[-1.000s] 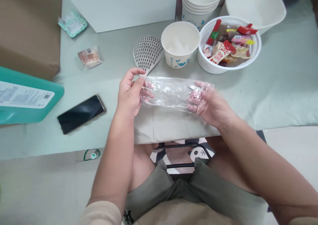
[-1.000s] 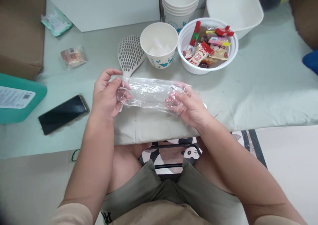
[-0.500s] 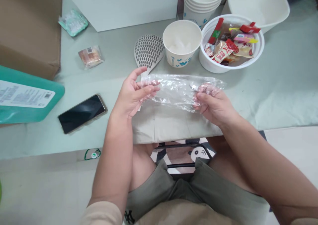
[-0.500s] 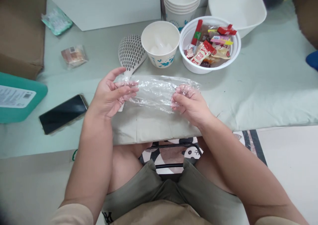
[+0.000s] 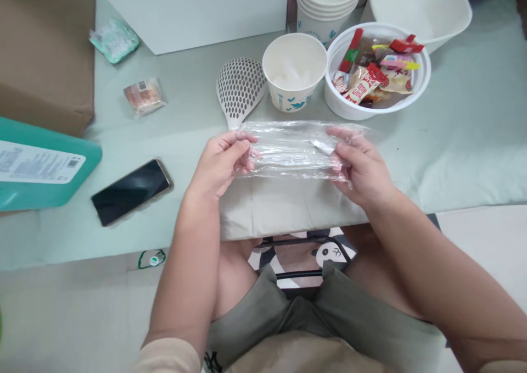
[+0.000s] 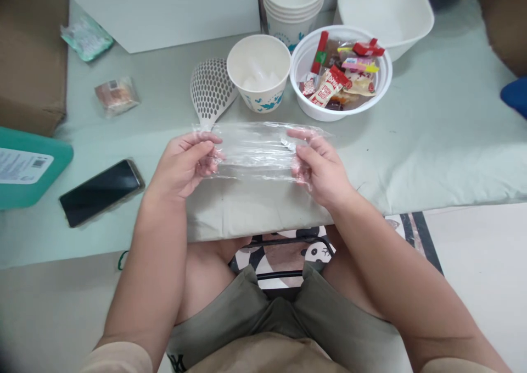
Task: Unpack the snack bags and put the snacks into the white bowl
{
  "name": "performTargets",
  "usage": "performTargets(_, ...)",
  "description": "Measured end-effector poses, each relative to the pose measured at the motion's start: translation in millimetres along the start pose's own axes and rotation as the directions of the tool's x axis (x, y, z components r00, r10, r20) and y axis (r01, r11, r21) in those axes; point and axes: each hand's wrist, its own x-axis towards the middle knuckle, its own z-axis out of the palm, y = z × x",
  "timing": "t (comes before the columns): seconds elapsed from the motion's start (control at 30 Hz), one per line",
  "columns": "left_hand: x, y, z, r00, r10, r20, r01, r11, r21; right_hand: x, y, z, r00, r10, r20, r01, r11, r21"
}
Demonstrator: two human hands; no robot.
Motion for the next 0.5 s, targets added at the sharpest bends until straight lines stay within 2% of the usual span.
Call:
performTargets(0.1,1,0,-2.1,0.999,0.047,0.002,-0.047,0.999,-0.011,2,-2,-5,0.998,-0.061,-0.008,0.062,0.997,0.055)
performTargets(0.23,2,1,-5.0,0.996,0.092,-0.019,-0.093,0.994,-0.058,3,-4,-11,0.997,-0.074,0.032,0.071,0.994,0.078)
performTargets(0.4,8,0,-5.6,0.987,0.160,-0.009,-0.160,0.978,-0.136,5,-2,-11,0.985,-0.146,0.086,0.145,0.989,0.027)
performTargets(0.5,13,-6,-5.0,0.961,0.268,-0.066,-0.271,0.961,-0.045,3,0,-9,0.992,-0.121,0.037,0.124,0.990,-0.070)
